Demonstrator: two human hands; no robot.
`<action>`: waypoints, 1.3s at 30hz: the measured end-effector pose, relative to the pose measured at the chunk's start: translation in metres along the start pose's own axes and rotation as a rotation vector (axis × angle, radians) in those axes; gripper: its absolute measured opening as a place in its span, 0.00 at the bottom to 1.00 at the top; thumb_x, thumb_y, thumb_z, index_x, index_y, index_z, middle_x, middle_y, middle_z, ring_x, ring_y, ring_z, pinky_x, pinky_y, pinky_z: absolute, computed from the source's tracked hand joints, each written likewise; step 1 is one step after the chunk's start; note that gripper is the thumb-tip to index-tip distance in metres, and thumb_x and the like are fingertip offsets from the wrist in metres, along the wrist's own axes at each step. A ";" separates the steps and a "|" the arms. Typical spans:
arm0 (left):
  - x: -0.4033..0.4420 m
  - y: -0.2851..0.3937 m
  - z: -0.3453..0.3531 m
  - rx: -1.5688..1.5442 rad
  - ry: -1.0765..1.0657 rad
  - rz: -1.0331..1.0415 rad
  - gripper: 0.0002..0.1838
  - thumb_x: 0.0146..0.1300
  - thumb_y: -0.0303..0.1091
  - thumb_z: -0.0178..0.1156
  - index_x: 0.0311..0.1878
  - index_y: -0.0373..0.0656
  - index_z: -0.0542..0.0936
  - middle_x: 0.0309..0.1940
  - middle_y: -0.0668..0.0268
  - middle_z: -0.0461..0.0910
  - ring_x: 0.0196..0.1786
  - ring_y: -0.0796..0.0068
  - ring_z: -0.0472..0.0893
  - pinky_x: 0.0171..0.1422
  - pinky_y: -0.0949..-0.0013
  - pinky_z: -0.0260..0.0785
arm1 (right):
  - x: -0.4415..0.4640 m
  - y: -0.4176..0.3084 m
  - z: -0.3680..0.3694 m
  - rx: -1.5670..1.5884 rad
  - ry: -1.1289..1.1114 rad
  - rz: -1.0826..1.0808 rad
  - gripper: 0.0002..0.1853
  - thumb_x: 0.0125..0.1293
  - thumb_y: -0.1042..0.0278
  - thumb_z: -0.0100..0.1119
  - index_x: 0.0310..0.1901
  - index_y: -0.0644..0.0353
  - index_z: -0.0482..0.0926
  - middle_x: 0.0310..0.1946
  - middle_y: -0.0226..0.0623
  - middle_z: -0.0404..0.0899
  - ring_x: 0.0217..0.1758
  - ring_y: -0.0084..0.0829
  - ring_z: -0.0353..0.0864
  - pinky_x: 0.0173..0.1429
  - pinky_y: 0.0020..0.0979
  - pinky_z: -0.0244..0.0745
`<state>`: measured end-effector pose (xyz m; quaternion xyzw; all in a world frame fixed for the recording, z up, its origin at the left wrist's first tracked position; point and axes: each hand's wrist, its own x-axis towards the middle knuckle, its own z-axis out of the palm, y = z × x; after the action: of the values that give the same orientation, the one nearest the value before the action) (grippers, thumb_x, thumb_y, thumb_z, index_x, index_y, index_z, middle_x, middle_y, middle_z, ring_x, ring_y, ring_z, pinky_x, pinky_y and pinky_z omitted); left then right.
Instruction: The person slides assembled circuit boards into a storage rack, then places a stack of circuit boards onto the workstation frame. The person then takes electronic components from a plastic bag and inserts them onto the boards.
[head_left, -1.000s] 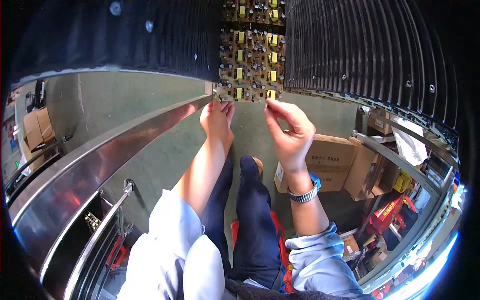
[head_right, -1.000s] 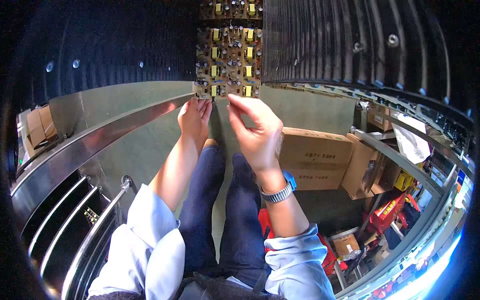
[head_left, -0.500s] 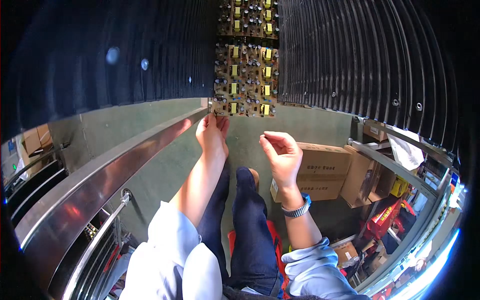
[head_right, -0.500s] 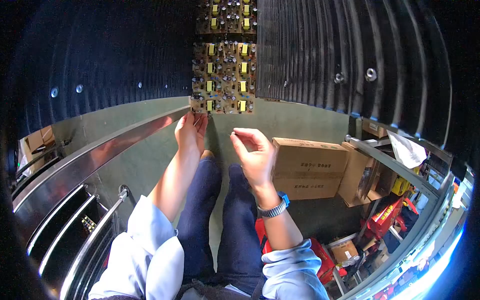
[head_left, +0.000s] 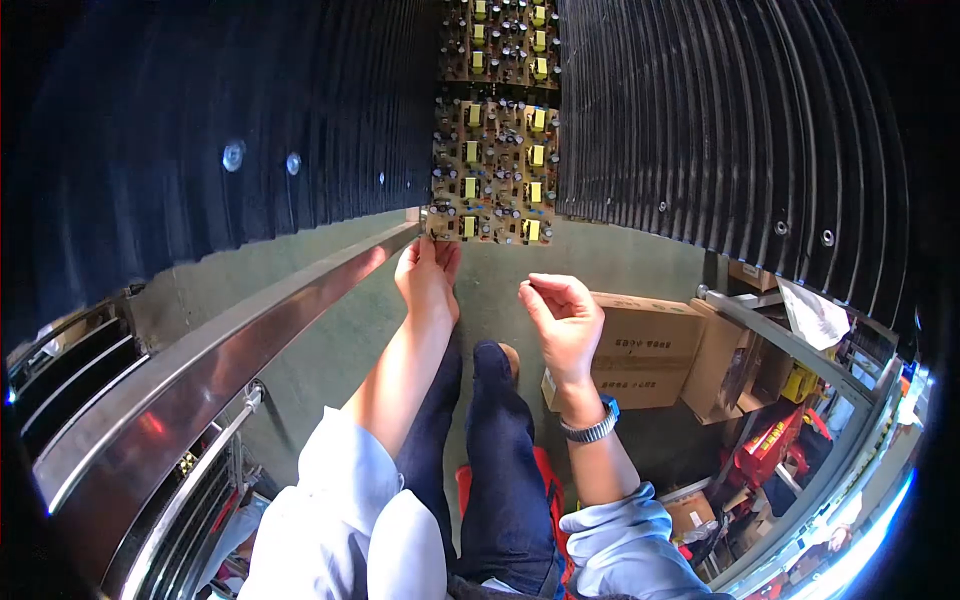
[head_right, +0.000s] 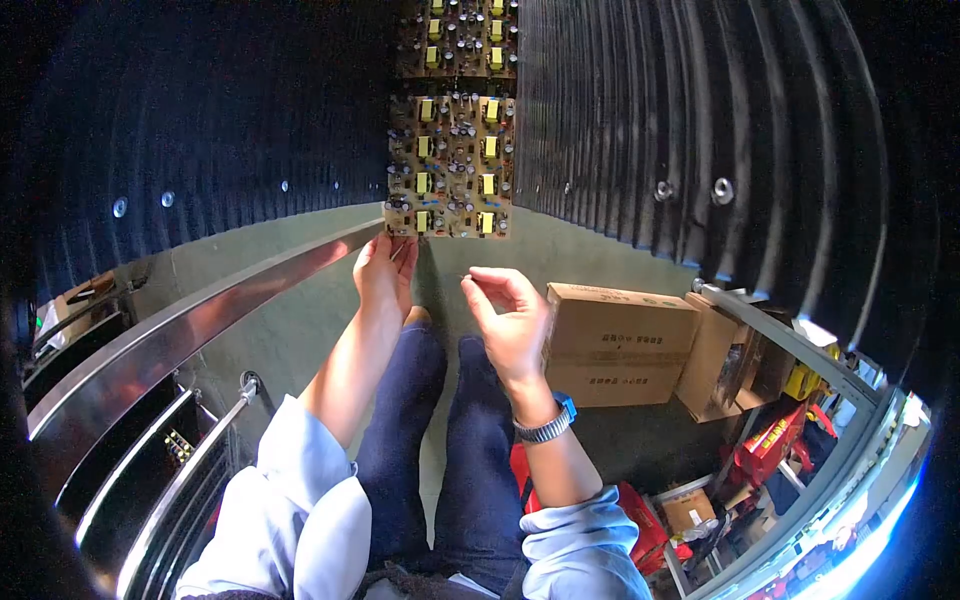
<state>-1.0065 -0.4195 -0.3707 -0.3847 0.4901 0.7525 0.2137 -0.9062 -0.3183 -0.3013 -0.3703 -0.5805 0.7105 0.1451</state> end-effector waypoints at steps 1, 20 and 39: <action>0.000 0.000 0.000 0.004 0.002 0.000 0.08 0.65 0.35 0.46 0.39 0.41 0.70 0.32 0.66 0.76 0.33 0.77 0.77 0.39 0.76 0.71 | 0.000 0.000 0.000 0.003 0.002 0.005 0.08 0.53 0.83 0.59 0.36 0.66 0.76 0.31 0.33 0.78 0.35 0.20 0.77 0.43 0.19 0.73; -0.003 0.001 0.003 -0.012 0.015 0.008 0.08 0.65 0.33 0.46 0.40 0.40 0.71 0.33 0.66 0.77 0.34 0.77 0.77 0.39 0.75 0.70 | 0.002 0.008 -0.004 -0.059 0.006 0.039 0.06 0.53 0.78 0.60 0.34 0.64 0.77 0.29 0.30 0.79 0.32 0.17 0.76 0.40 0.19 0.71; -0.004 0.003 0.003 -0.056 0.009 -0.017 0.08 0.64 0.33 0.46 0.40 0.39 0.70 0.32 0.63 0.75 0.35 0.73 0.76 0.40 0.73 0.72 | -0.004 0.015 -0.008 -0.077 -0.010 0.064 0.06 0.53 0.79 0.60 0.33 0.64 0.77 0.29 0.31 0.79 0.34 0.18 0.77 0.42 0.20 0.72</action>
<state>-1.0073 -0.4180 -0.3647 -0.3982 0.4665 0.7623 0.2069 -0.8943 -0.3190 -0.3138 -0.3903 -0.5959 0.6939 0.1049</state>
